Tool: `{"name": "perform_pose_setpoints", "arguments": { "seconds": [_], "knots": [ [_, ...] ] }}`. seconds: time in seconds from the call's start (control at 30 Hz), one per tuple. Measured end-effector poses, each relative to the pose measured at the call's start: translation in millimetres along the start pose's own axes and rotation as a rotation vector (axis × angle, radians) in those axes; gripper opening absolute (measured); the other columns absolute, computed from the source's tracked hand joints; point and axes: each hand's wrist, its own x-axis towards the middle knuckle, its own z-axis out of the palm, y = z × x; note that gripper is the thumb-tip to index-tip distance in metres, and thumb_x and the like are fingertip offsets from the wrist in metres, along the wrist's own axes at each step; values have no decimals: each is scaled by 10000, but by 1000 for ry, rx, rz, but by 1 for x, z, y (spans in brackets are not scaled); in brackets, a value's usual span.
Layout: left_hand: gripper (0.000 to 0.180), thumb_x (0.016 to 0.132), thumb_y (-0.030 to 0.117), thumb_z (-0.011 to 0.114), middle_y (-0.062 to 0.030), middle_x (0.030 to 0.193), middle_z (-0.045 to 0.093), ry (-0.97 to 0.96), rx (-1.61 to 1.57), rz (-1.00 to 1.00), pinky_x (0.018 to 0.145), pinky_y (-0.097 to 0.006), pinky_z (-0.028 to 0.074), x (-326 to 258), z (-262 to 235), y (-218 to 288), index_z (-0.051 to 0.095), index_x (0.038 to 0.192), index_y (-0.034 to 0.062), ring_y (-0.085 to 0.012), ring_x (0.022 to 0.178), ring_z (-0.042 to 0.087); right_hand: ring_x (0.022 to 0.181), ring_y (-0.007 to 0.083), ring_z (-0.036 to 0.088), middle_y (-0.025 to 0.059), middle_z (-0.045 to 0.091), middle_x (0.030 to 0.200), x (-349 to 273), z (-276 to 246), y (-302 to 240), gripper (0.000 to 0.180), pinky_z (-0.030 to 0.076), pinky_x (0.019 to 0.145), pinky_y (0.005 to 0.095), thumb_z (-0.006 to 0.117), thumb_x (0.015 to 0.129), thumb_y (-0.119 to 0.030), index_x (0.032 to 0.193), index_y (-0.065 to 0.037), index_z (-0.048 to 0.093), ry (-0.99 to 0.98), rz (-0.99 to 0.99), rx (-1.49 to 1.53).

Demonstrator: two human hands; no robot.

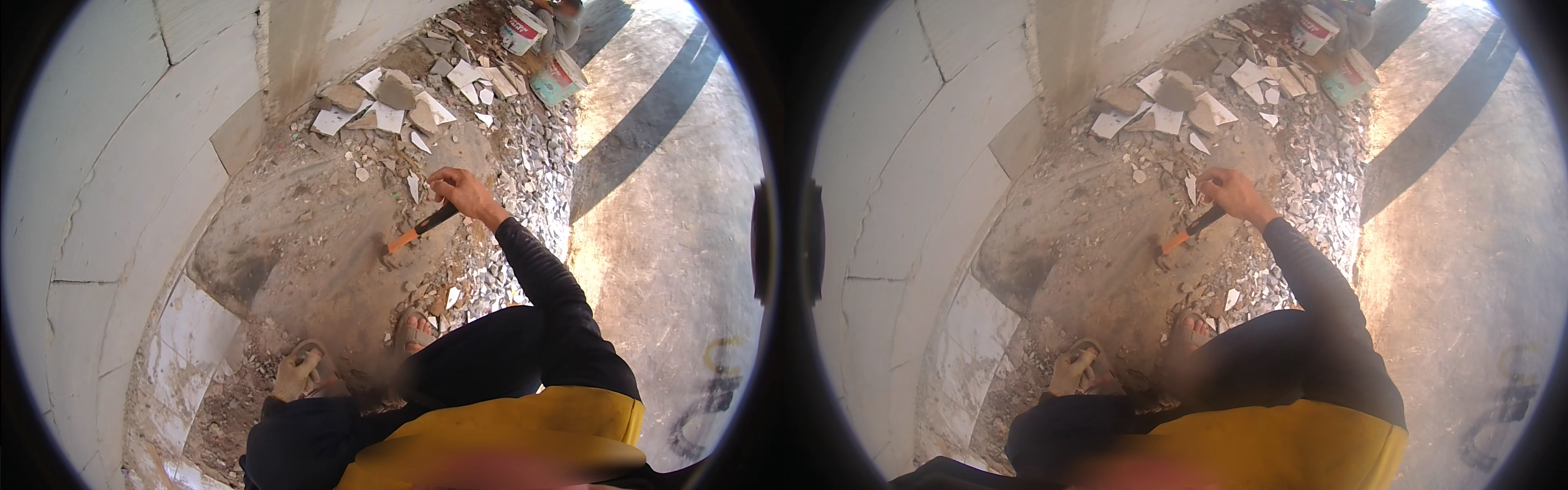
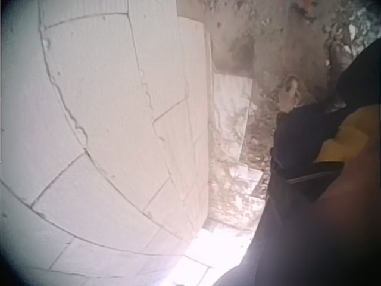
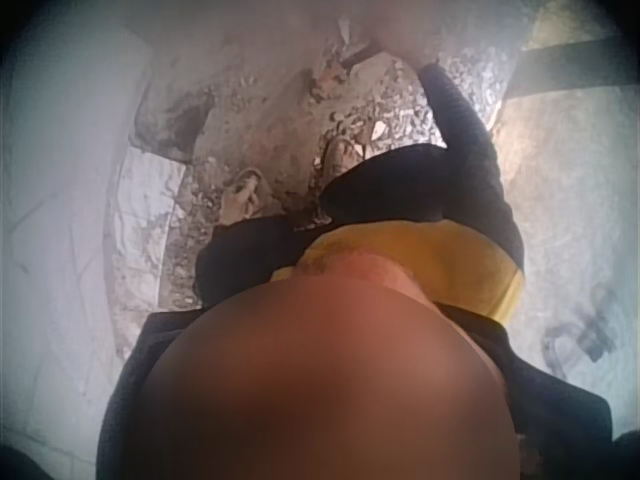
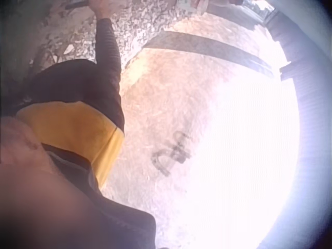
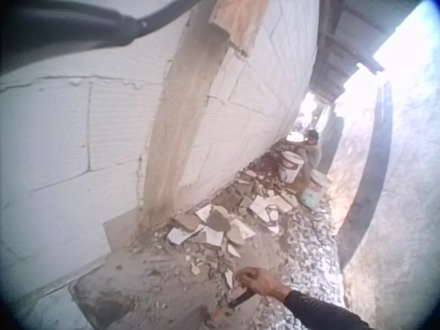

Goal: The person uses a hammer to break and remove floor tiles, then clears the resulting debris by hand. The task involves repeated striking of tiles and sweeping broken pieces aside.

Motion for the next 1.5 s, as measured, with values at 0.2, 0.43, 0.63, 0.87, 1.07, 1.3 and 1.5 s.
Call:
{"name": "perform_pose_setpoints", "arguments": {
  "seconds": [0.2,0.43,0.63,0.87,1.07,1.3,1.5],
  "knots": [
    [436,1035,381,805,-58,604,675,-23,10,13,419,-291,404,5,-4,-3,741,770,41,-115,449,569,917,227,761,95,805,948,-14,4,-18,385,584,868,377,691,1008,-364,1271,-94,774,-99,-4,-37],
    [403,1049,362,789,-68,627,698,-7,27,-11,421,-289,416,3,-3,-2,759,839,19,-118,455,581,963,253,779,133,815,1027,-8,13,-27,407,590,884,408,714,1007,-396,1279,-99,774,-139,-73,-17],
    [379,1053,361,786,-69,655,708,-16,28,32,424,-290,417,2,-3,-3,772,924,5,-113,466,585,1016,340,777,186,801,1058,-8,8,-33,498,588,916,448,745,974,-475,1277,-82,774,-70,-11,-195],
    [453,1040,411,793,-65,629,681,-26,57,-14,421,-298,402,1,-4,1,736,827,15,-121,456,570,1083,365,773,249,786,1114,-15,-1,-40,512,580,946,482,741,977,-493,1286,-87,779,-277,163,-304],
    [336,1047,327,761,-66,654,688,-13,4,-30,415,-272,384,3,-4,-6,769,1055,-10,-100,463,556,1108,368,767,211,795,1182,-20,9,-31,523,573,983,464,720,980,-514,1305,-107,782,-263,-70,-394],
    [323,1036,334,779,-57,670,705,-28,-35,-37,438,-280,411,2,-4,-3,762,998,14,-103,478,572,1115,385,760,198,797,1191,-11,8,-33,548,573,993,455,733,972,-528,1324,-110,778,-252,-12,-348],
    [345,1036,279,761,-25,701,689,-83,408,170,560,-264,467,-23,3,48,778,1179,-35,-86,594,606,1010,309,767,168,806,1090,-12,8,-28,531,573,916,433,742,1009,-505,1342,-91,756,-224,-46,-342]
  ]
}}
